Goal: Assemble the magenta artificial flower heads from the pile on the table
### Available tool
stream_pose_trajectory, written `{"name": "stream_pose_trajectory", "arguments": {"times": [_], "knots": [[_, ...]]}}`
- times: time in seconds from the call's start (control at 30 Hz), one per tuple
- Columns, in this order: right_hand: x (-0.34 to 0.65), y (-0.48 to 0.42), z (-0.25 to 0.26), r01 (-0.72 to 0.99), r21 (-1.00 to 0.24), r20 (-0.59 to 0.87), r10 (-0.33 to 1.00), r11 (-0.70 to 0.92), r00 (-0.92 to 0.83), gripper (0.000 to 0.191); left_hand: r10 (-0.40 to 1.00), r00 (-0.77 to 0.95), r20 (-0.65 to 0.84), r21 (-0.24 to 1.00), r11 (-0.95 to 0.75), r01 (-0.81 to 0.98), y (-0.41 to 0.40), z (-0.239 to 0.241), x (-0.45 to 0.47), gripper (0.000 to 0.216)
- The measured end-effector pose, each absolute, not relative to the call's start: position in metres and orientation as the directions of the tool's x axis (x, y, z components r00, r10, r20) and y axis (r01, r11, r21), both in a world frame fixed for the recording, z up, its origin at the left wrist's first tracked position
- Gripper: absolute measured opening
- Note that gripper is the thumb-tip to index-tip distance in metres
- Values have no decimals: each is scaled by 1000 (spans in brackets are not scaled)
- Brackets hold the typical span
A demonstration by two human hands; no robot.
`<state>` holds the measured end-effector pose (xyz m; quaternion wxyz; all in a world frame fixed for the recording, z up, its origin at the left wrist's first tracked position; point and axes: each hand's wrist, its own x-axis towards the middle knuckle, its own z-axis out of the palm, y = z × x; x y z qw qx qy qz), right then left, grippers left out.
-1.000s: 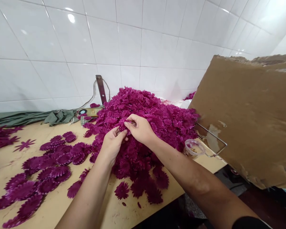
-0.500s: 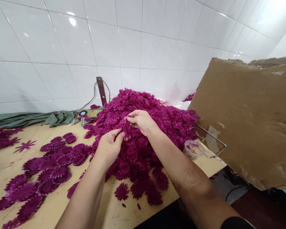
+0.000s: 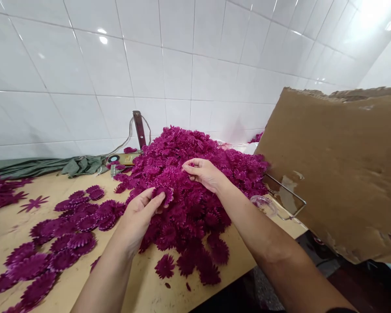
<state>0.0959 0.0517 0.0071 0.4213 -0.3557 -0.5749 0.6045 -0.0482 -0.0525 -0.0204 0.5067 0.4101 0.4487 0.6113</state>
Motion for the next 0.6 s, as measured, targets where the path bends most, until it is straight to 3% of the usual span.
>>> {"name": "stream_pose_trajectory", "arguments": {"times": [0.17, 0.37, 0.6], "knots": [[98, 53, 1, -65, -997, 56, 911, 32, -409, 40, 993, -119, -10, 947, -29, -320, -54, -28, -47, 31], [99, 43, 9, -125, -982, -50, 840, -138, -541, 19, 992, -119, -36, 931, -10, -365, -54, -27, -45, 34], [91, 43, 10, 102, -995, -16, 943, 19, -331, 21, 990, -138, 16, 941, -61, -334, -51, -27, -49, 33]]}}
